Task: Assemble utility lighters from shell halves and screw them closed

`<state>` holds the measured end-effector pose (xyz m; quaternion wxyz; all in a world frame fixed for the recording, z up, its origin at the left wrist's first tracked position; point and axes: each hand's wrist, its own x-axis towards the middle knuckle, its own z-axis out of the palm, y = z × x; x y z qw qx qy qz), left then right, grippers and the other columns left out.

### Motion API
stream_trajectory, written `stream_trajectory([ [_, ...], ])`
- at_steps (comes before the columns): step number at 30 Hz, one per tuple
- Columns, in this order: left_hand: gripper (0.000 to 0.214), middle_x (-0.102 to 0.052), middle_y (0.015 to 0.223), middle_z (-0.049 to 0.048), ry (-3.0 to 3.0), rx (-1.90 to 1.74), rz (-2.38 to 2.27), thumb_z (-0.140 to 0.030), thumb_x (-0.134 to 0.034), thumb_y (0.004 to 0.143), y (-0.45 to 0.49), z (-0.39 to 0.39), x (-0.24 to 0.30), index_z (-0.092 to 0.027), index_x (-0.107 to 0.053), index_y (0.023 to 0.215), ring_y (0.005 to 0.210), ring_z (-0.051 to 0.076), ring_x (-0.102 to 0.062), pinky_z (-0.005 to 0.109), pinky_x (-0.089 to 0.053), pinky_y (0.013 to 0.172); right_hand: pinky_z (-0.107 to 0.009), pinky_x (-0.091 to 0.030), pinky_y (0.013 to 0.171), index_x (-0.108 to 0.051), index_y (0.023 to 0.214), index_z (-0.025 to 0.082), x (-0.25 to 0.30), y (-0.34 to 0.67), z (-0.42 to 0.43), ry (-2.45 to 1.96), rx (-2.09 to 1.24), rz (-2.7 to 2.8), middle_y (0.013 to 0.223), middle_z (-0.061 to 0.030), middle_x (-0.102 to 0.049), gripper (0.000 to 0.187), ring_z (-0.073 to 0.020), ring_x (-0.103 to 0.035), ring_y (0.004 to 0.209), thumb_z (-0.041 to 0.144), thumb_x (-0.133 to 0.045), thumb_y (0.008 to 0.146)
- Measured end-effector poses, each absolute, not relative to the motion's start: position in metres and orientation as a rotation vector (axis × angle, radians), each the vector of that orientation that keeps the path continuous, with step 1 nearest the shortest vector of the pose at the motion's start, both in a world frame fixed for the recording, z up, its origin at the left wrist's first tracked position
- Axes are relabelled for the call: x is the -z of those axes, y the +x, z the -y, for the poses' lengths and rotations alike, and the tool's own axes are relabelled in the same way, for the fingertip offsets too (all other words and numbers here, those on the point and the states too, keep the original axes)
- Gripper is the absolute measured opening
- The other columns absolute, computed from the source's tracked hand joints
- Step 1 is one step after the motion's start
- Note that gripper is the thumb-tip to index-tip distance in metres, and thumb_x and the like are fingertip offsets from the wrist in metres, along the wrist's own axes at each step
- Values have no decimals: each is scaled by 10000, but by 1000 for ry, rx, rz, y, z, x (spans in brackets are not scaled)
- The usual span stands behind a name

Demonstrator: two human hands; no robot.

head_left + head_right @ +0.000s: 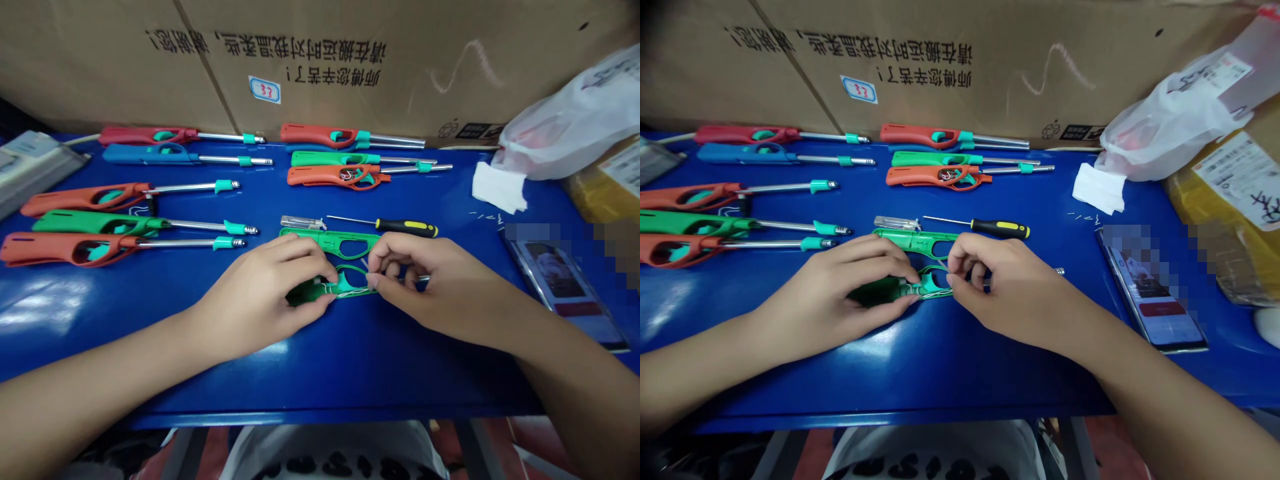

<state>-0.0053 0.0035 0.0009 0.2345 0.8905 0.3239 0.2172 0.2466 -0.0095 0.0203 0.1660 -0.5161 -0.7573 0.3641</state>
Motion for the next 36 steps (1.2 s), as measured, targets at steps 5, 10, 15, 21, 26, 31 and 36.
stream_trajectory([
  [5,135,-702,957,43,2634,-582,-791,-237,-641,989,-7,1,1,-206,-766,1028,866,188,-639,334,-503,781,-211,-445,552,-629,889,232,-23,246,10,-1505,-1051,2115,758,47,-686,41,-92,-572,607,194,-620,878],
  [10,170,-713,950,42,2666,-595,-792,-212,-616,1004,-7,3,2,-213,-779,1050,856,181,-642,329,-507,768,-237,-422,525,-637,849,234,-28,246,9,-1565,-1082,2072,692,47,-724,45,-124,-625,598,191,-641,838],
  [15,179,-724,941,43,2604,-616,-807,-189,-614,1001,-5,4,4,-209,-788,1040,858,178,-650,312,-521,752,-264,-464,569,-658,823,243,-30,246,13,-1529,-965,2183,720,50,-750,62,-138,-670,625,184,-648,840],
  [21,189,-729,950,38,2514,-640,-845,-155,-630,978,-3,5,7,-204,-791,1064,876,177,-673,311,-545,774,-293,-493,668,-685,899,280,-33,250,17,-1393,-785,2410,823,55,-736,119,-138,-664,680,184,-616,898],
  [26,185,-727,947,30,2441,-674,-877,-134,-658,950,-2,8,8,-194,-795,1059,863,172,-680,310,-549,775,-290,-462,642,-610,873,265,-31,249,16,-1480,-751,2362,764,57,-665,107,-131,-621,650,159,-617,858],
  [31,175,-741,937,12,2303,-682,-966,-125,-700,909,2,11,6,-216,-806,1015,840,157,-695,276,-544,727,-269,-434,596,-612,850,249,-23,245,15,-1526,-846,2289,720,58,-642,115,-122,-592,632,138,-618,819],
  [36,129,-738,900,13,2262,-695,-1029,-175,-732,902,7,12,5,-225,-812,990,838,163,-699,268,-538,693,-249,-428,584,-682,880,238,-18,246,15,-1449,-854,2307,727,53,-657,146,-104,-575,610,124,-603,836],
])
